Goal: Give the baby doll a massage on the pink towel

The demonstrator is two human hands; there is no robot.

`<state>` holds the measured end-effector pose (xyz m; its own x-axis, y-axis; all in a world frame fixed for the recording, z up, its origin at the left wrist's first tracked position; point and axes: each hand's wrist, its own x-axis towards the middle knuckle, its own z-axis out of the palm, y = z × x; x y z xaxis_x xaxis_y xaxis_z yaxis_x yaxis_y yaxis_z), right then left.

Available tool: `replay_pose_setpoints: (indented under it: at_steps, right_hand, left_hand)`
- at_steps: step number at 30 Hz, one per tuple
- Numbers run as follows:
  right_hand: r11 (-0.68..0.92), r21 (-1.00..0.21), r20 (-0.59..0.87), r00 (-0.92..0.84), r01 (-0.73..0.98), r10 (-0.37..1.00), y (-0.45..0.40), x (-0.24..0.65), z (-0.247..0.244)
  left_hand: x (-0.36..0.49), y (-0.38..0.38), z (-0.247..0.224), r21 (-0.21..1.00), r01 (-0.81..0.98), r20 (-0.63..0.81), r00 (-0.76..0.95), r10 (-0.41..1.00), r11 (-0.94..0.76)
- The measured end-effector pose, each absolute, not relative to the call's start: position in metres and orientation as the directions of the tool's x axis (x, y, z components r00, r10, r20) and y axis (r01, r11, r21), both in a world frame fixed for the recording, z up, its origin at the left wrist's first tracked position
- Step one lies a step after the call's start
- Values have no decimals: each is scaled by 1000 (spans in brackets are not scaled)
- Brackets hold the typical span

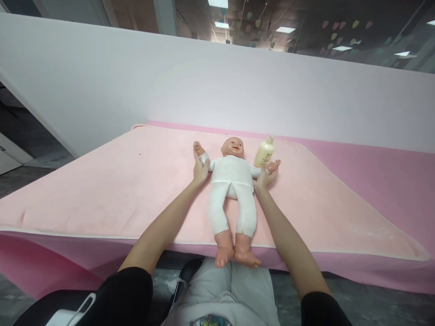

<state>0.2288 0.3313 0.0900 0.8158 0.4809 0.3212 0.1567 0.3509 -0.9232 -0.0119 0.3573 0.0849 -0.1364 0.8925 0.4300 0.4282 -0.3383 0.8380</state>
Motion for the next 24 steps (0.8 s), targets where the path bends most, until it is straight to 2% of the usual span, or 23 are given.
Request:
replay_pose_setpoints:
  at_steps: [1, 4, 5, 7, 9, 11, 24]
  right_hand:
    - [377, -904, 386, 766, 202, 514, 330, 226, 90]
    - [421, -843, 538, 555, 335, 635, 328, 218, 89]
    - [423, -812, 578, 461, 402, 673, 327, 217, 89]
    - [419, -734, 624, 288, 535, 726, 326, 215, 88]
    - [409, -663, 638, 188, 627, 747, 325, 216, 88]
    - [401, -629, 645, 159, 666, 747, 325, 217, 89]
    - [415, -594, 647, 103, 689, 756, 320, 219, 97]
  left_hand:
    - [-10, 353, 89, 772, 526, 447, -51, 893, -356]
    - [-2, 340, 100, 462, 785, 426, 212, 880, -413]
    - [1, 337, 103, 380, 827, 404, 254, 879, -414]
    - [3, 333, 108, 294, 866, 383, 282, 880, -405]
    - [4, 332, 110, 269, 873, 375, 295, 879, -407]
    - [4, 332, 110, 255, 870, 375, 312, 873, -421]
    - [1, 329, 110, 262, 854, 381, 337, 861, -450]
